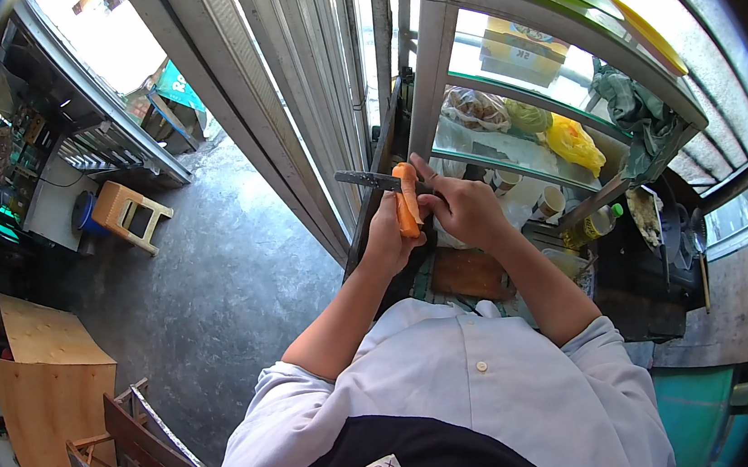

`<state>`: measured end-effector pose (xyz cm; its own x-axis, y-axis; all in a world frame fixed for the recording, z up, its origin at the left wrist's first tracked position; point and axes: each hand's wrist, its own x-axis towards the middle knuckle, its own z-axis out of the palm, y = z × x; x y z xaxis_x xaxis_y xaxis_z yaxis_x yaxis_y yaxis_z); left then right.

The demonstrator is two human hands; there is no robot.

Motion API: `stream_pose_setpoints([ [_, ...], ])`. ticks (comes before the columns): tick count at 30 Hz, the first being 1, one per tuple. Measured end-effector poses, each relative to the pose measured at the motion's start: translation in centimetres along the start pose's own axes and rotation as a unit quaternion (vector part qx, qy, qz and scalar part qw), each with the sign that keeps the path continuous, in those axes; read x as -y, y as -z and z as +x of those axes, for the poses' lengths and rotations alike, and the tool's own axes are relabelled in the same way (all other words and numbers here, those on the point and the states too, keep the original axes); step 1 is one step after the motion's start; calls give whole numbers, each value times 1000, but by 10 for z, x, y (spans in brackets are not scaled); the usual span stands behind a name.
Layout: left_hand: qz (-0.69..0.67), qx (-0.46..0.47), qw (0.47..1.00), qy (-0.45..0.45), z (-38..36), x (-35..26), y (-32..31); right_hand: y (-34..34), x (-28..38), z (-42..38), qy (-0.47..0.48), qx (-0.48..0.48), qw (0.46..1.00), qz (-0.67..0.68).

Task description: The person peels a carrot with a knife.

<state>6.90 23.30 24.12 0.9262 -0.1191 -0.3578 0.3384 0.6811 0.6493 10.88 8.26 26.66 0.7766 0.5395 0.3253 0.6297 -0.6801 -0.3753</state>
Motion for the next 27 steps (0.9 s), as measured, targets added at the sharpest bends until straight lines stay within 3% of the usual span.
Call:
stream_pose_setpoints([
  [4, 7, 16, 1000, 25, 0, 9, 10, -1, -11, 3, 28, 39, 995, 87],
  [6, 2, 8, 998, 57, 1, 16, 13, 3, -12, 3, -25, 126, 982, 136],
  [9, -36, 32, 996, 74, 4, 25, 25, 0, -16, 0, -45, 157, 979, 123],
  [13, -66, 56, 993, 82, 4, 31, 31, -17, -22, -6, -34, 128, 985, 108],
  [15, -91, 24, 991, 94, -1, 33, 30, -20, -22, -7, -36, 127, 985, 108],
  [27, -53, 0, 992, 116, 2, 56, 60, -53, -27, -22, -65, 145, 980, 120],
])
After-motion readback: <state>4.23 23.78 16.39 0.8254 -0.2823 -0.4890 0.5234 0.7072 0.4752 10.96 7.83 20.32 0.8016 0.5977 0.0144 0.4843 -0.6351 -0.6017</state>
